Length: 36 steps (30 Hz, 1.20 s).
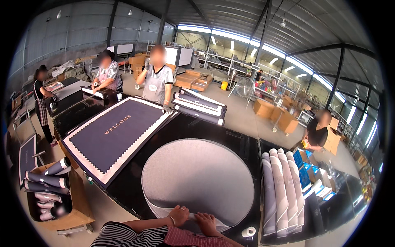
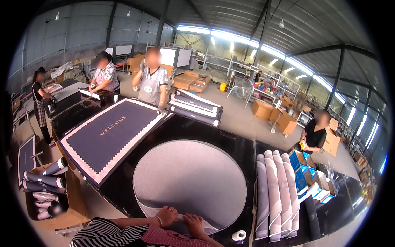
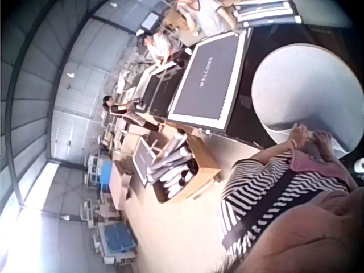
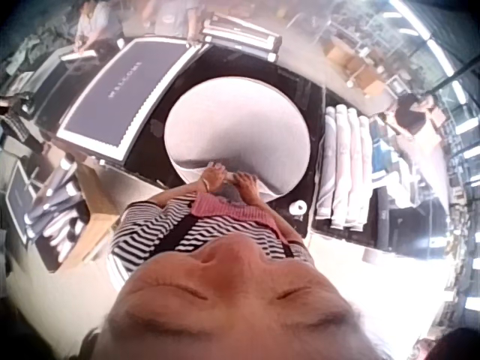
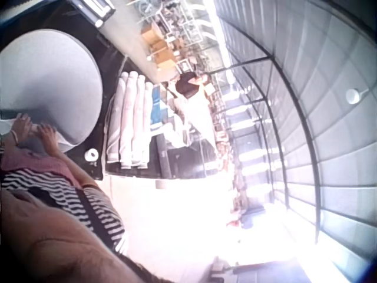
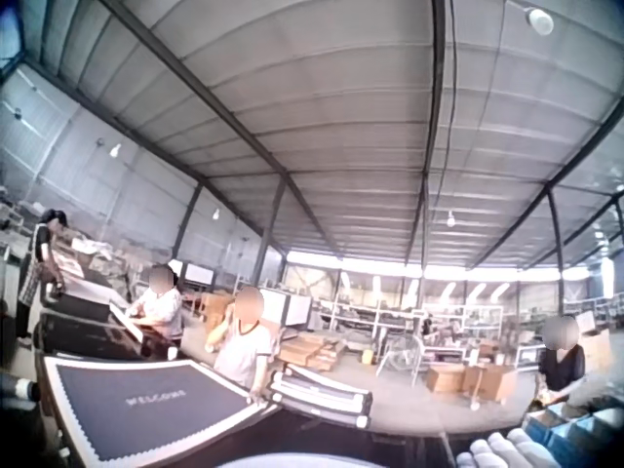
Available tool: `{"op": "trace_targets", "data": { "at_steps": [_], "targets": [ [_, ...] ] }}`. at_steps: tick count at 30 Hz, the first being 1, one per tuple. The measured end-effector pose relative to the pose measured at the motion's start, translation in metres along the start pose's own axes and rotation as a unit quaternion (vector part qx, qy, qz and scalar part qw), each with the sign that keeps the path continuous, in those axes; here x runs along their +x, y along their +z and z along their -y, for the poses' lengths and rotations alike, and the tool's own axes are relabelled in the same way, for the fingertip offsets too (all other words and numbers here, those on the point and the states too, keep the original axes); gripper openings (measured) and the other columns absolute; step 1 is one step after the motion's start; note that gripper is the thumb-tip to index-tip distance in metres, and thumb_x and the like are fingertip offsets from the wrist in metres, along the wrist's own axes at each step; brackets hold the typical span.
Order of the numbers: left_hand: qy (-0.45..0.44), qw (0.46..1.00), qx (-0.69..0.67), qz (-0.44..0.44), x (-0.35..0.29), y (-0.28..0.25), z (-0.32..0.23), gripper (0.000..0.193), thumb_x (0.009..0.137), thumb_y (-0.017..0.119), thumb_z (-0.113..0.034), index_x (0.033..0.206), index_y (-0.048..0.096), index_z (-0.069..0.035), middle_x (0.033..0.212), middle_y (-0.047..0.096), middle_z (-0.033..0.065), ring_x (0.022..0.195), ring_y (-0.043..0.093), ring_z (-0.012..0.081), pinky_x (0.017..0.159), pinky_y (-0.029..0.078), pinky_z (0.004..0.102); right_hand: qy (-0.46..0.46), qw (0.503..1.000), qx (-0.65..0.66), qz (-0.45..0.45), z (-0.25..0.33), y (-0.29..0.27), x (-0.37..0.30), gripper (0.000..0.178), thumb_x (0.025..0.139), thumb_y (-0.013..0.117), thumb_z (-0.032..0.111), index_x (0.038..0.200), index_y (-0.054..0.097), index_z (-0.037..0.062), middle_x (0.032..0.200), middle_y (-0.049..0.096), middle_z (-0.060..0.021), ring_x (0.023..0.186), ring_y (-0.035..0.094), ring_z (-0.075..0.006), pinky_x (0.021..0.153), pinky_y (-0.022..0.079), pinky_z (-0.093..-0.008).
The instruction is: The person rolls several round and rectangular floor mats by hand and secures them with adhesive tape.
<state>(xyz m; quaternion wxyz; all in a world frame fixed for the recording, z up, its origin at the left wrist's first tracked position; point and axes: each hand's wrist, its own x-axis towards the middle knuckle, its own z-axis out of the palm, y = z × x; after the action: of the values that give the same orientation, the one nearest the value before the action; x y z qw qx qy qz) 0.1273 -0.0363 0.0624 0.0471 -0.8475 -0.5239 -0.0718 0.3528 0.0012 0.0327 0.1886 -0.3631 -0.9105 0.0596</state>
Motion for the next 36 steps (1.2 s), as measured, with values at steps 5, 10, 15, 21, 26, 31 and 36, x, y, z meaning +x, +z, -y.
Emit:
{"op": "trace_targets", "data": {
  "at_steps": [5, 10, 15, 21, 26, 31, 36],
  "targets": [
    [0.025, 1.000, 0.001, -0.007, -0.020, 0.028, -0.007, 0.017, 0.085, 0.057, -0.023, 0.083, 0.068, -0.010, 0.090, 0.062, 0.0049, 0.097, 0.060, 0.0236, 0.079, 0.044, 0.0398, -0.010, 0.999, -0.002, -0.035, 0.006, 0.020, -0.017, 0.032, 0.088, 0.058, 0.022, 0.119, 0.065, 0.0209, 0.123, 0.067, 0.0027, 0.114, 0.060, -0.0185, 0.099, 0.037, -0.0468],
    [-0.003, 0.999, -0.024, -0.039, -0.016, 0.012, -0.006, 0.017, 0.086, 0.058, -0.025, 0.083, 0.069, -0.012, 0.089, 0.062, 0.0046, 0.095, 0.060, 0.0241, 0.078, 0.044, 0.0405, 0.000, 0.998, 0.015, -0.058, 0.010, 0.012, -0.012, 0.027, 0.085, 0.061, 0.021, 0.111, 0.069, 0.0198, 0.122, 0.067, 0.0010, 0.117, 0.058, -0.0226, 0.098, 0.038, -0.0500],
    [-0.079, 0.988, -0.092, 0.100, 0.004, 0.003, 0.002, 0.028, 0.092, 0.058, -0.036, 0.086, 0.074, -0.013, 0.095, 0.070, 0.0092, 0.098, 0.065, 0.0294, 0.081, 0.049, 0.0459, 0.021, 0.999, 0.007, -0.039, 0.008, 0.001, -0.003, 0.020, 0.086, 0.063, 0.024, 0.103, 0.071, 0.0182, 0.099, 0.069, -0.0032, 0.102, 0.061, -0.0271, 0.095, 0.042, -0.0499],
    [-0.179, 0.919, -0.311, 0.161, 0.037, 0.033, 0.037, 0.030, 0.090, 0.062, -0.040, 0.097, 0.069, -0.012, 0.096, 0.069, 0.0161, 0.099, 0.065, 0.0329, 0.084, 0.051, 0.0466, 0.195, 0.970, 0.083, 0.121, -0.012, 0.004, 0.031, 0.029, 0.090, 0.064, 0.038, 0.097, 0.069, 0.0098, 0.089, 0.071, -0.0117, 0.090, 0.068, -0.0352, 0.081, 0.051, -0.0473],
    [-0.142, 0.941, -0.294, 0.085, 0.049, 0.041, 0.053, 0.029, 0.087, 0.068, -0.038, 0.094, 0.065, -0.009, 0.087, 0.065, 0.0127, 0.094, 0.065, 0.0341, 0.082, 0.051, 0.0452, 0.246, 0.952, 0.145, 0.108, -0.032, 0.002, 0.054, 0.050, 0.076, 0.076, 0.053, 0.087, 0.070, 0.0047, 0.091, 0.071, -0.0151, 0.090, 0.069, -0.0344, 0.079, 0.053, -0.0446],
    [0.034, 0.996, -0.079, -0.030, 0.030, 0.042, 0.037, 0.030, 0.078, 0.075, -0.038, 0.086, 0.066, -0.011, 0.084, 0.060, 0.0067, 0.084, 0.062, 0.0295, 0.073, 0.049, 0.0442, 0.259, 0.935, 0.175, 0.165, -0.034, -0.006, 0.054, 0.048, 0.071, 0.078, 0.054, 0.081, 0.072, 0.0069, 0.082, 0.071, -0.0156, 0.083, 0.070, -0.0343, 0.076, 0.054, -0.0463],
    [0.040, 0.998, -0.045, -0.025, 0.011, 0.006, 0.020, 0.037, 0.077, 0.069, -0.048, 0.087, 0.063, -0.013, 0.090, 0.057, 0.0041, 0.089, 0.059, 0.0229, 0.073, 0.044, 0.0383, 0.263, 0.947, 0.090, 0.160, -0.035, 0.003, 0.058, 0.046, 0.069, 0.079, 0.053, 0.083, 0.074, 0.0094, 0.079, 0.072, -0.0123, 0.080, 0.069, -0.0319, 0.074, 0.053, -0.0446]
  ]
}}
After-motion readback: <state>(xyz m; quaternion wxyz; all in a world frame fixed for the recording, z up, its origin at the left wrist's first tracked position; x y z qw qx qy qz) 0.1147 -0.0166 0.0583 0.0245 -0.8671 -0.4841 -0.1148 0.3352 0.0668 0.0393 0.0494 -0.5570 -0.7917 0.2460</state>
